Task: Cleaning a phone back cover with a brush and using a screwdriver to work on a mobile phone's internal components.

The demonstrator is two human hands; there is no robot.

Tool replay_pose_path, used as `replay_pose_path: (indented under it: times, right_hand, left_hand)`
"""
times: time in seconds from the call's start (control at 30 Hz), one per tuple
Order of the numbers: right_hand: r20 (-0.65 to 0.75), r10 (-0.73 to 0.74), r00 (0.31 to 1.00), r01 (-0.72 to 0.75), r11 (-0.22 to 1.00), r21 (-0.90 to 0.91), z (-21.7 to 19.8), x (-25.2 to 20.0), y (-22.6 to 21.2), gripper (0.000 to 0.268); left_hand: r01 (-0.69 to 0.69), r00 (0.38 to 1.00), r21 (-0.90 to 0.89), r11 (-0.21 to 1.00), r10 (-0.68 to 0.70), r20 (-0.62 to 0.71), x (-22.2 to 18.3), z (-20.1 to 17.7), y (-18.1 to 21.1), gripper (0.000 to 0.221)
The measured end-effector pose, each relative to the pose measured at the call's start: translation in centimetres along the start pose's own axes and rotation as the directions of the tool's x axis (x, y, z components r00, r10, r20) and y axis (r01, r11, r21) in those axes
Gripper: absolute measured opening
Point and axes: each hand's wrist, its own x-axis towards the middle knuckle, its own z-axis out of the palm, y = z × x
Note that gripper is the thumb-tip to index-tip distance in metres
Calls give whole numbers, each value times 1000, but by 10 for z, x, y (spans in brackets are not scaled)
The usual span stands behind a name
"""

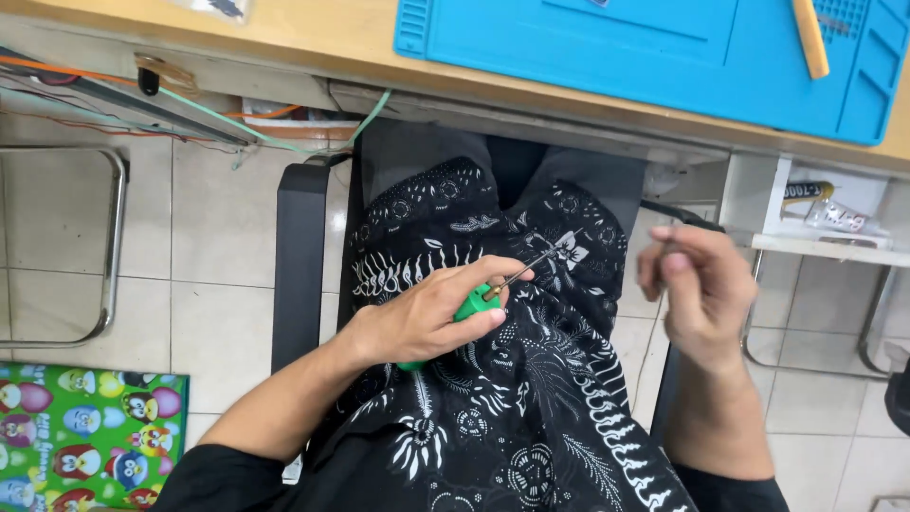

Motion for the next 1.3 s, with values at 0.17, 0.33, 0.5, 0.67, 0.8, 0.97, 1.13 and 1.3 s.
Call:
replay_pose_path:
  times: [0.17, 0.33, 0.5, 0.67, 0.8, 0.97, 1.13, 1.3]
  right_hand:
    - [48, 41, 998, -40, 999, -28, 23, 16, 3, 25]
    - [144, -31, 989, 34, 999, -18, 39, 31, -14, 22]
    - [152, -85, 985, 85, 996, 7, 51, 36, -18, 18]
    - [157, -128, 979, 122, 991, 50, 61, 39, -20, 17]
    - [141, -172, 975, 165, 984, 62, 62, 41, -20, 16]
    - [133, -194, 972, 186, 980, 73, 61, 43, -21, 18]
    - [120, -188, 975, 182, 981, 61, 60, 44, -19, 21]
    - [124, -208, 970, 202, 978, 59, 63, 46, -22, 19]
  left_hand:
    - [-43, 997, -133, 990, 34, -68, 1, 4, -13, 40]
    - [-65, 997, -243, 968, 54, -51, -1, 3, -16, 38]
    - [-34, 994, -570, 821, 87, 67, -4, -1, -13, 36]
    - [-52, 984, -691, 721, 153, 85, -6, 1, -16, 38]
    - [-54, 979, -723, 689, 180, 99, -4, 2, -18, 38]
    - [-49, 978, -729, 683, 179, 102, -5, 4, -19, 38]
    - [-65, 979, -730, 680, 186, 87, -5, 3, -18, 38]
    - [-59, 979, -706, 706, 177, 96, -3, 3, -18, 38]
